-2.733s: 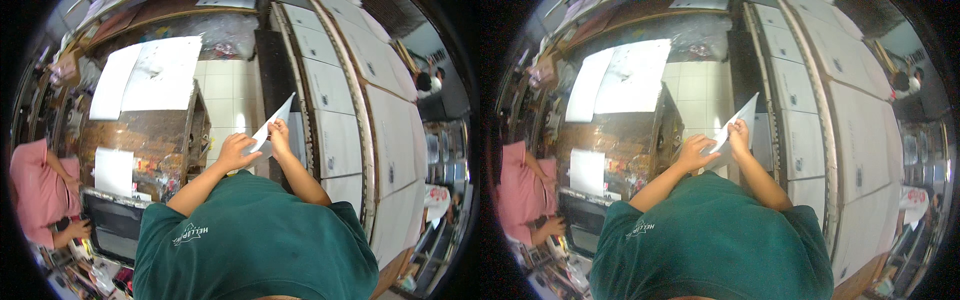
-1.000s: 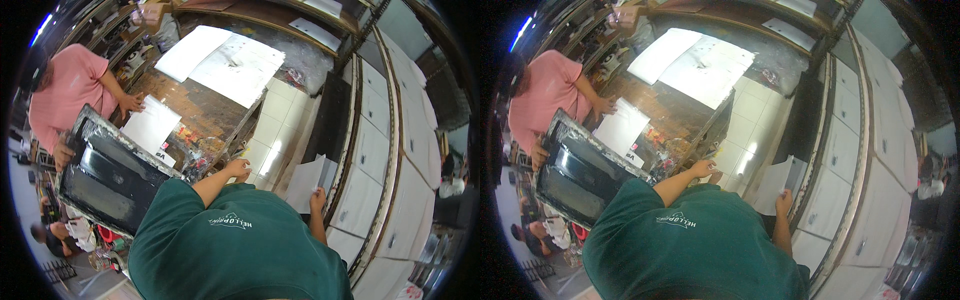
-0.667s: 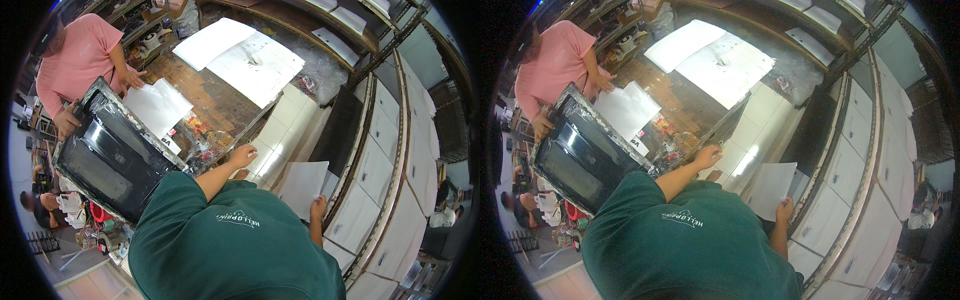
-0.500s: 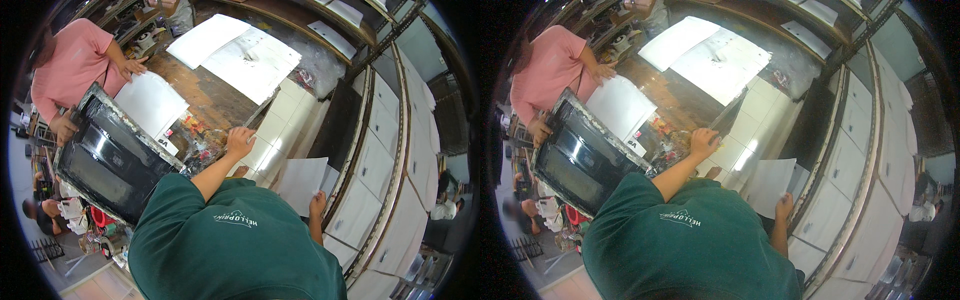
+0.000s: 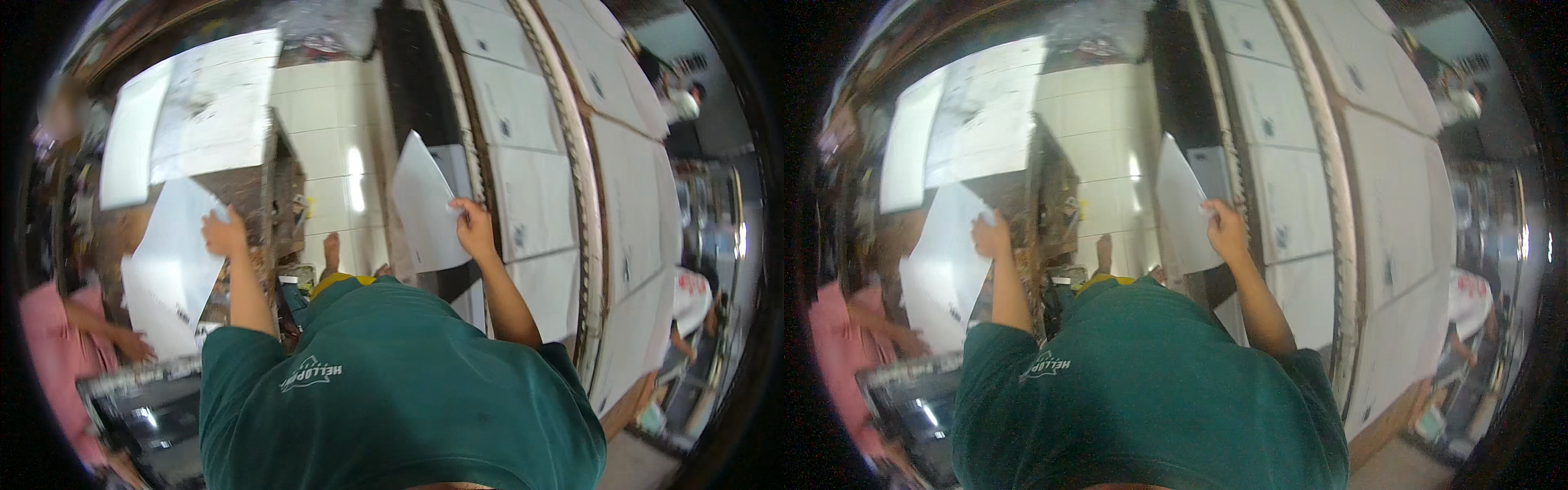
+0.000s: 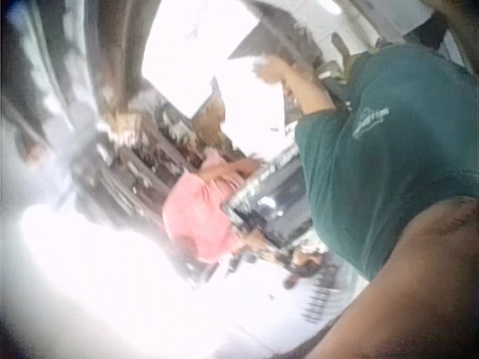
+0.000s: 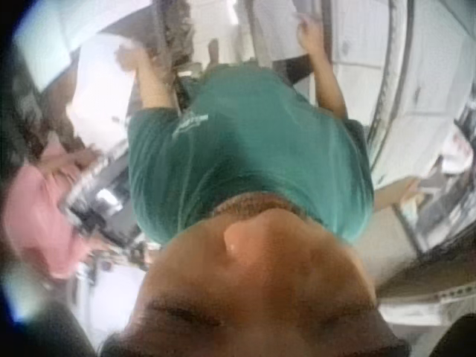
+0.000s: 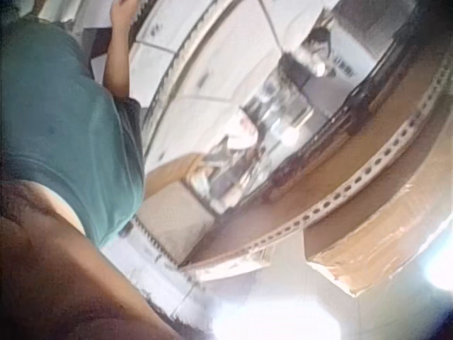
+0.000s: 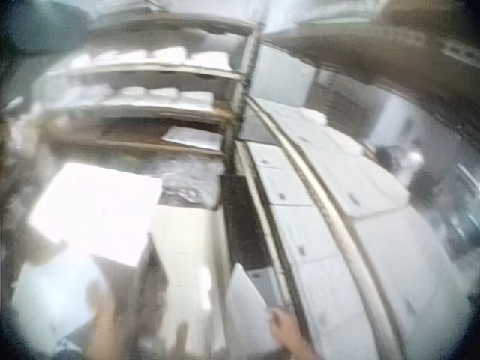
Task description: The person repeatedly picks up single sheets of white paper from a wooden table and places them onto a metal shelving unit. The person handles the paper by hand, moving it from the table to the shelf in a repetitive cycle.
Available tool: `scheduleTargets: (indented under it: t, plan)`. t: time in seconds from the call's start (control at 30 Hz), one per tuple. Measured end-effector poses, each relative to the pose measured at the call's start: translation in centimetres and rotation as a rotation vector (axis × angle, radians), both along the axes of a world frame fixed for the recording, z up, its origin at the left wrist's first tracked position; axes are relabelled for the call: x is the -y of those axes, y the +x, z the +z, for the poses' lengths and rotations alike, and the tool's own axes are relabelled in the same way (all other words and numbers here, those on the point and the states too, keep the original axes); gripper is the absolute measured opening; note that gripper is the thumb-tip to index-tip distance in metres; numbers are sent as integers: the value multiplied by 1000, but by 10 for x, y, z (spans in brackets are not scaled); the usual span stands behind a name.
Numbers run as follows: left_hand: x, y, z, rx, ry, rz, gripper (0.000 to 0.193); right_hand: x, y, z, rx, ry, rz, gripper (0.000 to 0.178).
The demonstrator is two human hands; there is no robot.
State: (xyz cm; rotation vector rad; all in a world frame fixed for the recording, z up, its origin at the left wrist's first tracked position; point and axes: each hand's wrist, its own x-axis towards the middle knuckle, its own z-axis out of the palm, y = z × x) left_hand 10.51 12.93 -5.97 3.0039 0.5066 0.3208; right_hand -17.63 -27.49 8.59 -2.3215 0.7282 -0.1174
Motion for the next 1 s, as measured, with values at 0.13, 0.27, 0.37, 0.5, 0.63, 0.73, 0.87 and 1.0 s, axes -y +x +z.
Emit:
scheduleTargets:
  t: [0.13, 0.27, 0.37, 0.5, 0.63, 0.73, 0.87, 1.0]
  plan:
    - [4, -11, 20, 15, -29, -63, 36, 79, -26, 15, 313, -226, -189, 34]
    - [6, -10, 27, -28, -181, -97, 24, 201, -107, 5, 77, -597, -496, 29]
    - [13, -14, 27, 109, -249, -194, 21, 291, -186, -38, -15, -702, -670, 29]
    - [56, -30, 54, 225, -541, -363, 19, 385, -261, -86, -70, -595, -785, 27]
    - [103, -57, 83, 113, -705, -513, 13, 406, -255, -103, -154, -552, -872, 27]
    - [129, -72, 97, 53, -759, -656, 10, 389, -231, -85, -218, -593, -931, 27]
    - [144, -75, 104, 37, -864, -740, 7, 391, -226, -72, -239, -598, -961, 27]
    - [153, -72, 114, 18, -910, -781, 6, 395, -219, -63, -234, -590, -980, 27]
